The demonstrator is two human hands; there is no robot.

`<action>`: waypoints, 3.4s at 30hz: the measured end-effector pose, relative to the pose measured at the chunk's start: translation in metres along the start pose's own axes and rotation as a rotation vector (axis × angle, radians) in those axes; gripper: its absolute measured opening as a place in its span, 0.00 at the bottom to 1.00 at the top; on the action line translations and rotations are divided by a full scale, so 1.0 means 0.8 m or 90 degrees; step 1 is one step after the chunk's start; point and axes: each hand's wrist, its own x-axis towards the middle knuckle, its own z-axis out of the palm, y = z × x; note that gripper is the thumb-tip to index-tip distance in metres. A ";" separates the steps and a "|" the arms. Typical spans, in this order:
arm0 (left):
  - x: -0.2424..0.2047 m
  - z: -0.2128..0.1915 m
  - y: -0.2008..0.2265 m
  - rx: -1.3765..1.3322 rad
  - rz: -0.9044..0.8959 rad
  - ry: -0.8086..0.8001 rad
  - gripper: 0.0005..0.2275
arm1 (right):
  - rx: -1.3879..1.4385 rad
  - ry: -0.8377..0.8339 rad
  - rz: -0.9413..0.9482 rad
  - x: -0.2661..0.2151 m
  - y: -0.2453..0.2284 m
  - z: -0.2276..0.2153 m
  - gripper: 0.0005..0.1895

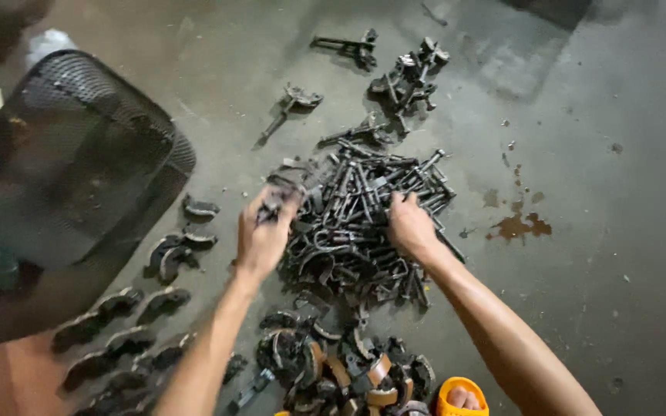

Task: The person sorts a pile of dark metal hardware parts on a concrete floor, picking up individual pieces and moving them into a black mesh basket. They handle the parts by hand, separating them from the main pile and placing them into the container.

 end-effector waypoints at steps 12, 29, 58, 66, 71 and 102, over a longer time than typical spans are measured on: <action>-0.094 0.019 -0.092 -0.039 0.172 -0.063 0.10 | 0.438 -0.182 -0.077 -0.053 -0.080 -0.152 0.11; -0.069 0.035 -0.114 0.252 0.472 0.128 0.30 | 0.407 -0.122 0.007 -0.097 -0.119 -0.120 0.12; -0.070 0.043 -0.097 -0.028 -0.043 0.075 0.25 | 0.144 0.146 -0.399 -0.094 -0.085 -0.137 0.18; -0.060 0.059 -0.069 0.018 0.062 0.066 0.20 | 0.028 0.028 -0.358 -0.051 -0.064 -0.100 0.07; -0.005 0.076 -0.101 0.167 0.101 -0.047 0.14 | 0.250 0.086 -0.120 -0.068 -0.087 -0.179 0.17; -0.030 0.074 -0.043 -0.190 -0.116 -0.035 0.16 | 0.270 0.443 -0.368 -0.167 -0.121 -0.214 0.10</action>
